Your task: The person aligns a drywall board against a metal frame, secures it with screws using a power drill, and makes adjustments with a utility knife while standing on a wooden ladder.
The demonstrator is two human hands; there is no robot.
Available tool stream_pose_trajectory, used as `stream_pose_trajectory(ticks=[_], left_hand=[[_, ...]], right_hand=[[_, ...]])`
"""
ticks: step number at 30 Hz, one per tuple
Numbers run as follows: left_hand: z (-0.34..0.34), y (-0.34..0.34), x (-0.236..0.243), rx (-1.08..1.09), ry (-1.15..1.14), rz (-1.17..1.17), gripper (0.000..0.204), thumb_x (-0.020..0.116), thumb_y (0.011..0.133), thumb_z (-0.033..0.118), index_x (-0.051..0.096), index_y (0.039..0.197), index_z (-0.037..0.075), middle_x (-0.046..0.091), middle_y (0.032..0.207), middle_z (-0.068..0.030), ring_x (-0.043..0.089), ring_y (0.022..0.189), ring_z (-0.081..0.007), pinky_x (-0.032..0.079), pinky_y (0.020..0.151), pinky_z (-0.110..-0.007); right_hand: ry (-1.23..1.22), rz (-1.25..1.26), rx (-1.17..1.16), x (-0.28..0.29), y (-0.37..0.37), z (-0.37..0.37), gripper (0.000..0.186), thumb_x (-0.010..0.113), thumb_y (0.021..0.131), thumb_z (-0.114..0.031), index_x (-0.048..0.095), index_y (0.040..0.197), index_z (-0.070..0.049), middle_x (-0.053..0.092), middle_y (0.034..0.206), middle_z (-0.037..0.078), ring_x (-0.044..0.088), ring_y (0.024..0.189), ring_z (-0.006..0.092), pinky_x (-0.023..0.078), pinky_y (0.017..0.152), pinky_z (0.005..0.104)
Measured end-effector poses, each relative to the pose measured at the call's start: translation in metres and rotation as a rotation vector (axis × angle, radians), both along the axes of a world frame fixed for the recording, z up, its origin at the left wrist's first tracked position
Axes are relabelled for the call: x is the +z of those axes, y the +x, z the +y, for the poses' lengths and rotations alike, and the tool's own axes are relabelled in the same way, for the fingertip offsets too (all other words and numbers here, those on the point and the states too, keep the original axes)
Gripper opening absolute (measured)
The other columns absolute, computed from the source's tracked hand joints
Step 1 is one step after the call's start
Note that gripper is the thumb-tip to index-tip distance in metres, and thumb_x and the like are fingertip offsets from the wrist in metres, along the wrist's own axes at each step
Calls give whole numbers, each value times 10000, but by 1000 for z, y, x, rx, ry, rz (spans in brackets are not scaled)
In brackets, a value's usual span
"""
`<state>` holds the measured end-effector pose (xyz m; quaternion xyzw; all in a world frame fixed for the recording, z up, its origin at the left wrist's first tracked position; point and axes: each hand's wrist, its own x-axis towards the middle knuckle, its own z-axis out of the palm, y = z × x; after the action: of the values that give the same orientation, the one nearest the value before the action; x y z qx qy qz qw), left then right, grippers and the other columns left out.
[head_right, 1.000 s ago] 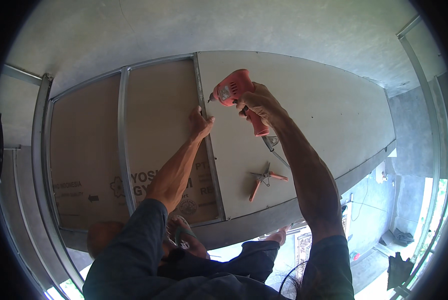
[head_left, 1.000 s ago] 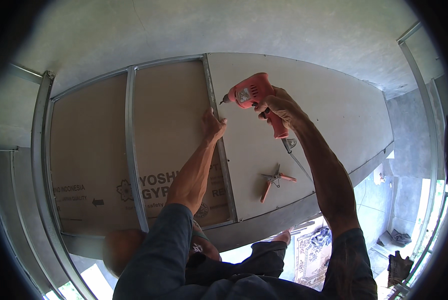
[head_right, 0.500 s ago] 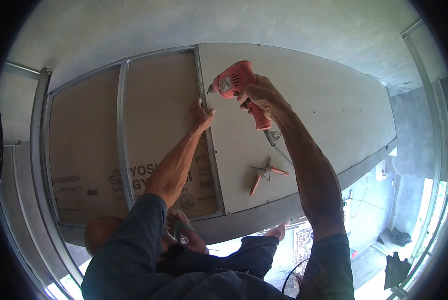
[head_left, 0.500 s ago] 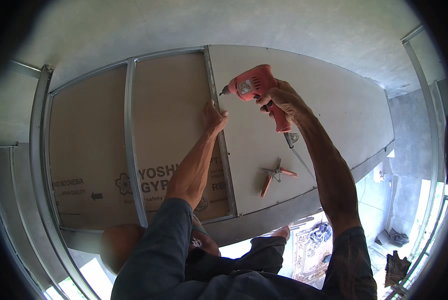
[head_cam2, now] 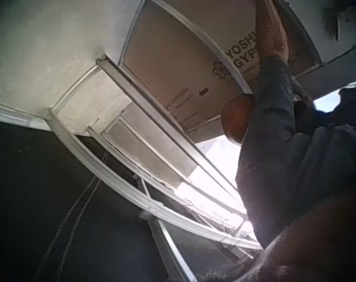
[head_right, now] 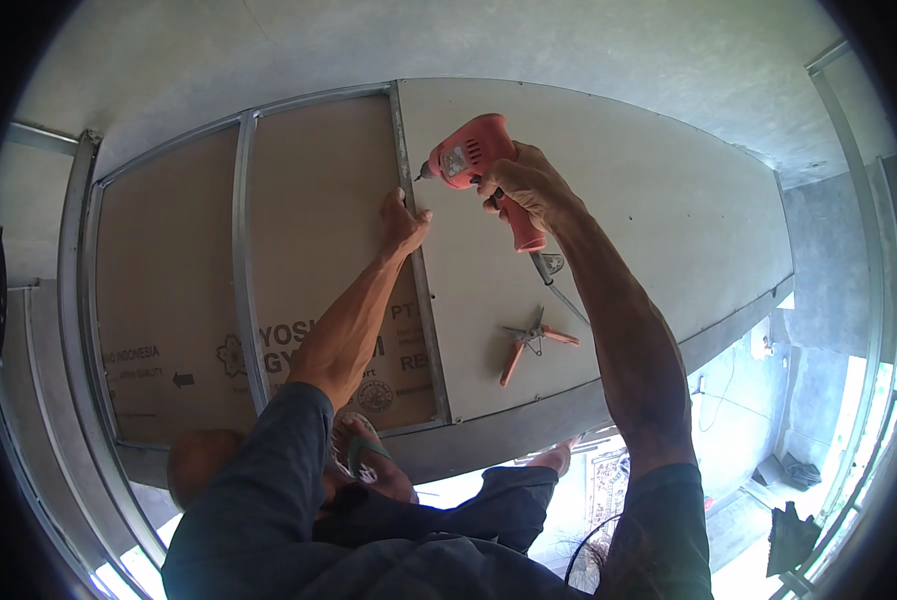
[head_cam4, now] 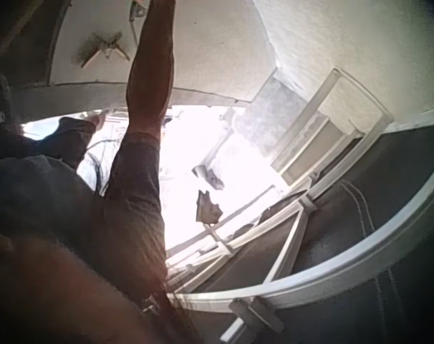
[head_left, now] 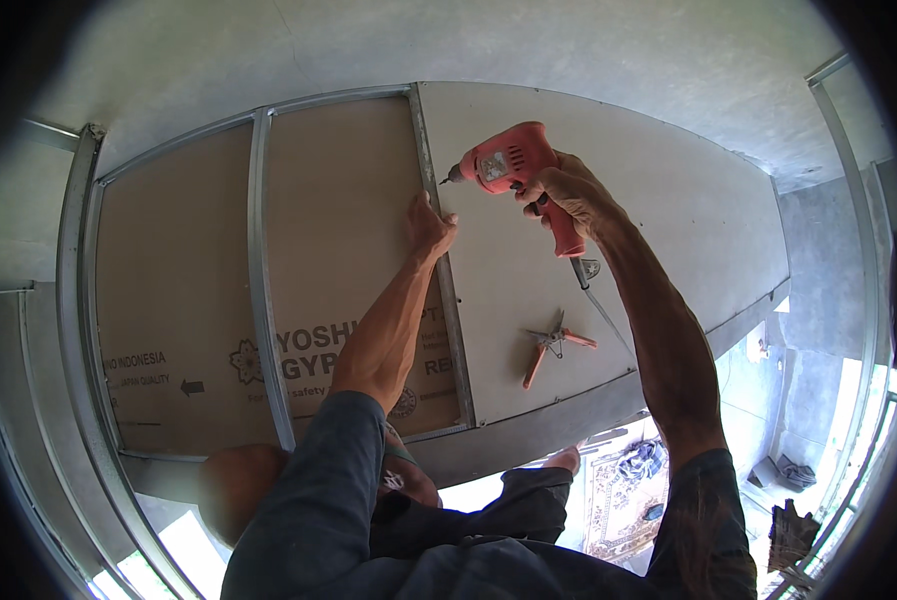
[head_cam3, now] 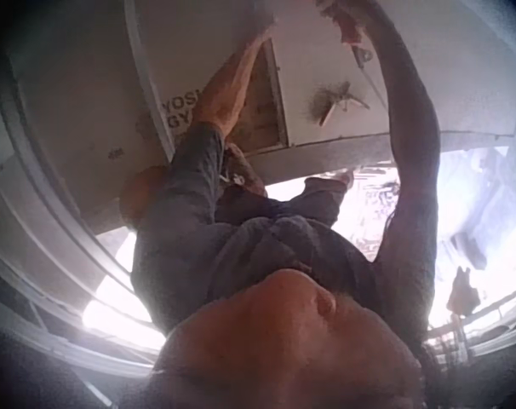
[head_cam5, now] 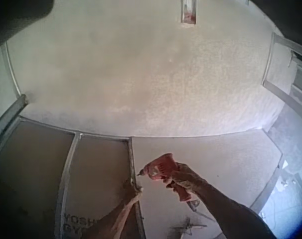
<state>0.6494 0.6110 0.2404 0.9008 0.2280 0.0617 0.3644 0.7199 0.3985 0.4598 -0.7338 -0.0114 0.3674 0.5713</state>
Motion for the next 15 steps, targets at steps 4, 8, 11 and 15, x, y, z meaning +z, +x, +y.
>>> stream_pose_trajectory(ticks=[4, 8, 11, 15], left_hand=[[-2, 1, 6, -17, 10, 27, 591, 819, 779, 109, 501, 1239, -83, 565, 1258, -277, 575, 1189, -443, 497, 1003, -484], [-4, 0, 8, 4, -5, -14, 557, 816, 779, 103, 510, 1206, -82, 575, 1229, -277, 578, 1180, -442, 502, 993, -482], [0, -2, 7, -1, -11, -23, 538, 815, 777, 92, 516, 1190, -78, 582, 1215, -270, 583, 1171, -437, 503, 987, -481], [-1, 0, 2, 9, -13, -45, 524, 821, 762, 75, 520, 1165, -69, 591, 1191, -252, 595, 1139, -426, 503, 959, -484]], right_hand=[[-31, -4, 28, -2, 5, 0, 452, 638, 720, -35, 552, 1164, -29, 603, 889, 65, 594, 665, 142, 471, 528, 301], [-67, -3, 76, 1, 10, 5, 435, 615, 695, -9, 548, 1124, -27, 581, 849, 63, 588, 649, 154, 465, 528, 335], [-156, -25, 125, 17, 12, 13, 420, 603, 676, 12, 541, 1091, -22, 559, 826, 69, 578, 627, 165, 455, 522, 361], [-291, -79, 249, 23, 24, 16, 476, 574, 664, 3, 555, 1136, -53, 579, 799, 37, 580, 640, 143, 460, 503, 337]])
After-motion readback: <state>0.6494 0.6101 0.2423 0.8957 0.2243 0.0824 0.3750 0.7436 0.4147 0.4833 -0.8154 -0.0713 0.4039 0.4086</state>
